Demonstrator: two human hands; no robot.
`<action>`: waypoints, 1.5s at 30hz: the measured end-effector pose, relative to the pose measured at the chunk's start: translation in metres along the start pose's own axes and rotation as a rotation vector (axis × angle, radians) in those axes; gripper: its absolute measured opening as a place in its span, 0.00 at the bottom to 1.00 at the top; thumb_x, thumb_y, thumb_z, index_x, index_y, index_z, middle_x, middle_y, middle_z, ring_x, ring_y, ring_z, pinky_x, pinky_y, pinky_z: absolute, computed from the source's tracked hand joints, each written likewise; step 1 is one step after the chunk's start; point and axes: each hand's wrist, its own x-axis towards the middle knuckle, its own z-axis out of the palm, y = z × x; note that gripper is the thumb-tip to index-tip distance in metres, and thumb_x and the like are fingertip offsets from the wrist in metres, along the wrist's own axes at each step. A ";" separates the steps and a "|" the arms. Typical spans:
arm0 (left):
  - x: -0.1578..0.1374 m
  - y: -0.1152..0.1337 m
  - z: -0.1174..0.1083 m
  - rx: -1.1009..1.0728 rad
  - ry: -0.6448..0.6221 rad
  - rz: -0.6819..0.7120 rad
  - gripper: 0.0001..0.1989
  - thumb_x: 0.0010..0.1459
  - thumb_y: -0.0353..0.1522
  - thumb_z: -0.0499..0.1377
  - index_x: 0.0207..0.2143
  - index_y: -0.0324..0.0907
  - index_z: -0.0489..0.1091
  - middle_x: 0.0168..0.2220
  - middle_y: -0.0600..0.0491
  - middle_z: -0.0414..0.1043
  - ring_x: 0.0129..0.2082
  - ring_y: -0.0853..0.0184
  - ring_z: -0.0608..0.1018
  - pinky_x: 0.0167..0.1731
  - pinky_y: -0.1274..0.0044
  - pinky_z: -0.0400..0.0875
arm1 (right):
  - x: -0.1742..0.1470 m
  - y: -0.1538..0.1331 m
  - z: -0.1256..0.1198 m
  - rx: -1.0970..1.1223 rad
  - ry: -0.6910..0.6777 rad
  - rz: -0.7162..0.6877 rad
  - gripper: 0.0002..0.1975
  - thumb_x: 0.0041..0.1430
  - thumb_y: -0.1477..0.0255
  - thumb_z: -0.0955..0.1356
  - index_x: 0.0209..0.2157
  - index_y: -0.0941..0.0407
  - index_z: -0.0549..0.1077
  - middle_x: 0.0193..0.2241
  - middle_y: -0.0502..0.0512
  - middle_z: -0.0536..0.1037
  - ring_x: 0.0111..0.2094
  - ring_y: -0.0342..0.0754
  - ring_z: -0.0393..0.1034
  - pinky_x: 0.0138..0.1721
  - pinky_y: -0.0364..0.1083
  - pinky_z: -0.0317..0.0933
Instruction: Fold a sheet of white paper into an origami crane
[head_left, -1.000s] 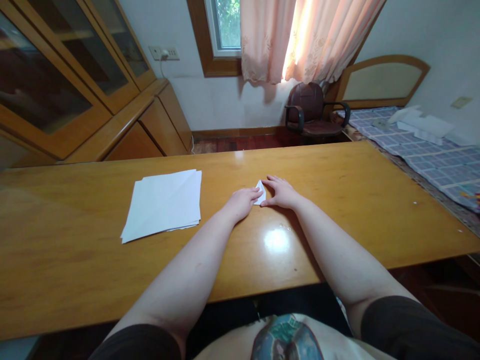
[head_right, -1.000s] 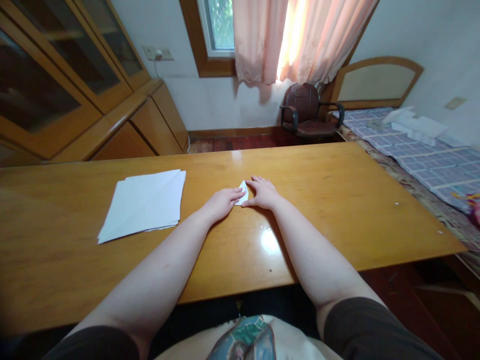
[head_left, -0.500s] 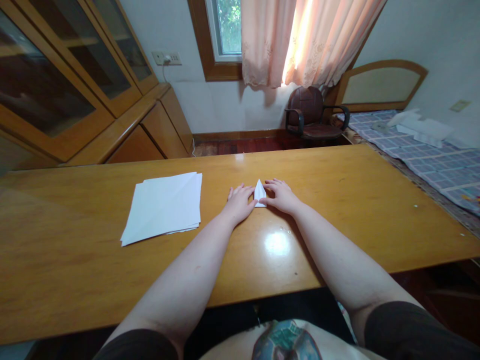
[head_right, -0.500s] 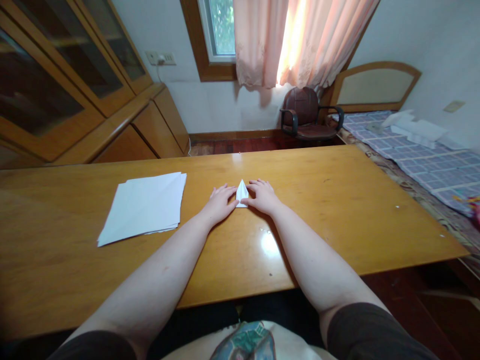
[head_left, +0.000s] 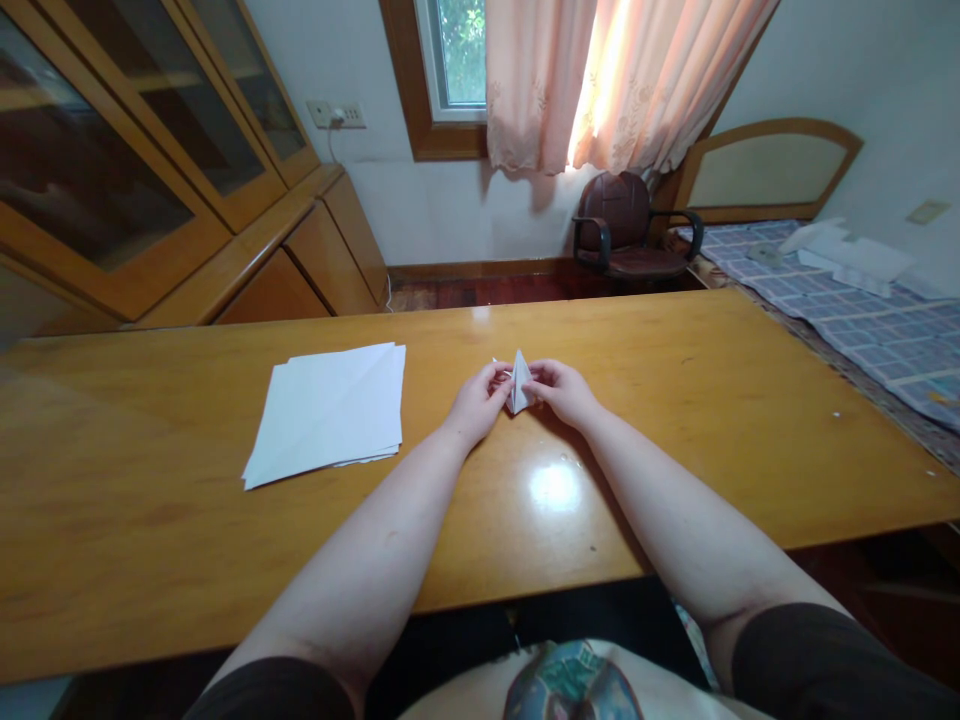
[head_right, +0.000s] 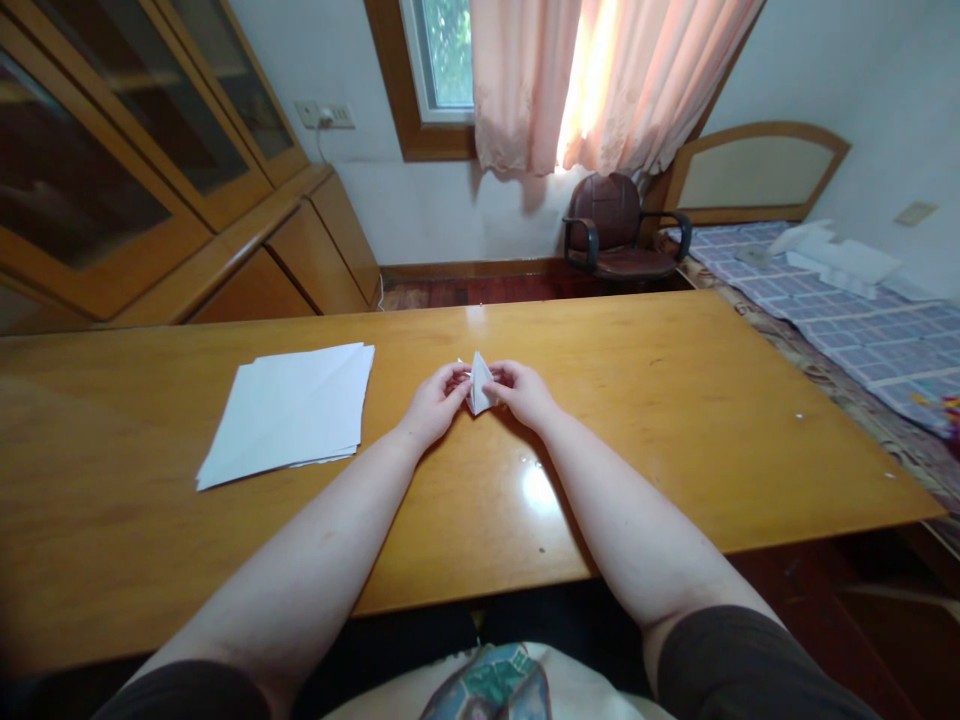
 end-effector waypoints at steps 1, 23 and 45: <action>0.000 0.000 0.001 -0.017 -0.011 0.003 0.13 0.58 0.33 0.54 0.45 0.41 0.66 0.39 0.50 0.73 0.40 0.68 0.75 0.44 0.73 0.71 | 0.000 0.000 0.001 0.051 0.013 0.024 0.19 0.46 0.65 0.70 0.40 0.56 0.67 0.30 0.50 0.77 0.25 0.43 0.70 0.27 0.43 0.65; 0.002 0.009 0.009 -0.613 0.061 -0.408 0.30 0.54 0.28 0.59 0.58 0.39 0.55 0.48 0.42 0.72 0.40 0.65 0.78 0.41 0.70 0.74 | -0.005 -0.010 0.007 0.058 0.156 0.047 0.15 0.41 0.62 0.73 0.28 0.56 0.70 0.21 0.47 0.71 0.20 0.41 0.63 0.21 0.41 0.59; 0.000 0.002 0.007 -0.231 0.121 -0.070 0.12 0.51 0.29 0.60 0.40 0.40 0.68 0.40 0.50 0.73 0.32 0.70 0.77 0.35 0.76 0.73 | -0.002 -0.006 0.008 0.103 0.132 -0.035 0.15 0.41 0.64 0.73 0.30 0.55 0.69 0.25 0.49 0.72 0.25 0.42 0.65 0.28 0.43 0.60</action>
